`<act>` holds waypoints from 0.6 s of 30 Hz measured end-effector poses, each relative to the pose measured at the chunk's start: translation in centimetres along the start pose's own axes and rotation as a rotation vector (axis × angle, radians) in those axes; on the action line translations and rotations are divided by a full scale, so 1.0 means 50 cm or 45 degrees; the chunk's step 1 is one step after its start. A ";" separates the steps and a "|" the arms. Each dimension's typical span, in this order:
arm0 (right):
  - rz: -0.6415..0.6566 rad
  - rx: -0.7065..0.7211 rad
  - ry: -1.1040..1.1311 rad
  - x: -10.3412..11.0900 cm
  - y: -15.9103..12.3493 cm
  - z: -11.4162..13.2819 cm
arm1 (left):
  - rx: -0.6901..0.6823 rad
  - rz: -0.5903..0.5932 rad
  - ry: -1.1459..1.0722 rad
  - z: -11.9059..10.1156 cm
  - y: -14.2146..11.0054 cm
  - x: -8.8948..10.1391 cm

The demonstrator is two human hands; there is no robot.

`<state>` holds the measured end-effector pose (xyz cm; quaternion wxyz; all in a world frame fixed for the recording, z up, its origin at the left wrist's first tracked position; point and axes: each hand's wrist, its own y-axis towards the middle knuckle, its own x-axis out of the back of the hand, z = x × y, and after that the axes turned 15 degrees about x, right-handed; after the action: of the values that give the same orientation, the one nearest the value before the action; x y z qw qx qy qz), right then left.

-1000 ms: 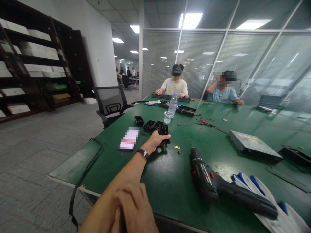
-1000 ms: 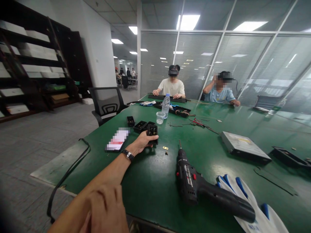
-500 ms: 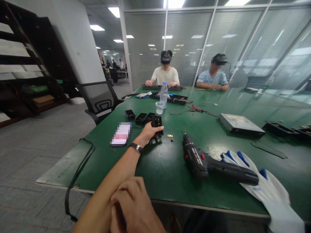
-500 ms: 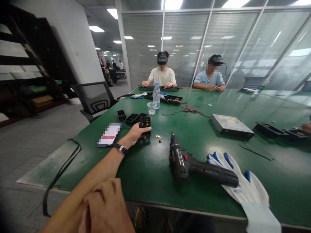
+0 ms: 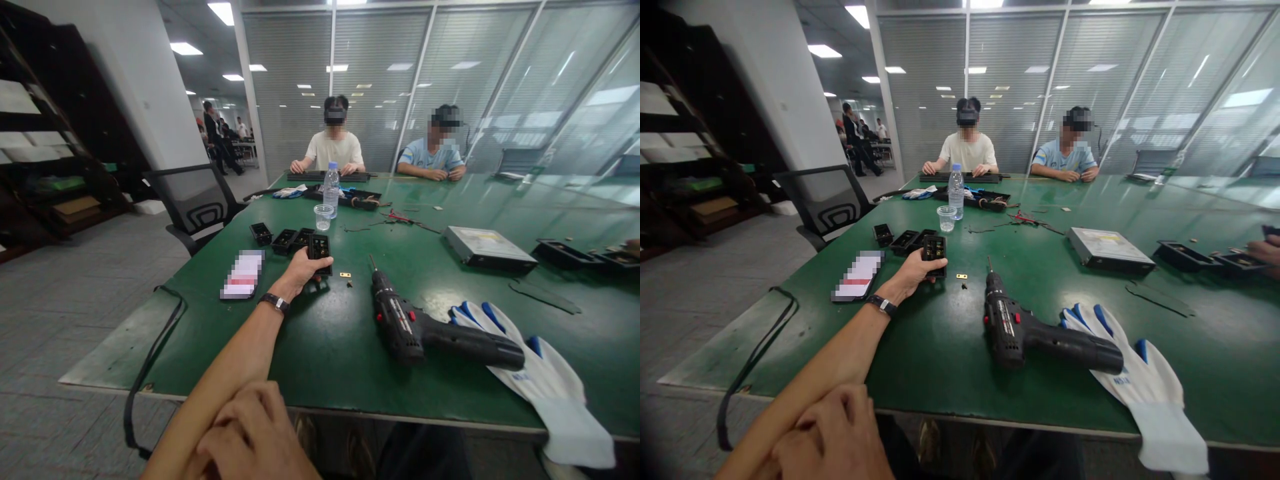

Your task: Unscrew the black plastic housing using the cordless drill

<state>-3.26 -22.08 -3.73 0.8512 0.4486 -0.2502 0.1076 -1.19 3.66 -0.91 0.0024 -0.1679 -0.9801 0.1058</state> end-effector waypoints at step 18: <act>0.038 -0.118 -0.727 0.431 -0.101 -0.048 | 0.000 -0.055 0.019 -0.007 -0.016 -0.015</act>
<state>17.96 -23.91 2.79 0.7643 0.4178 -0.4907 -0.0222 -0.73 2.75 -0.38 0.0119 -0.1476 -0.9835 0.1044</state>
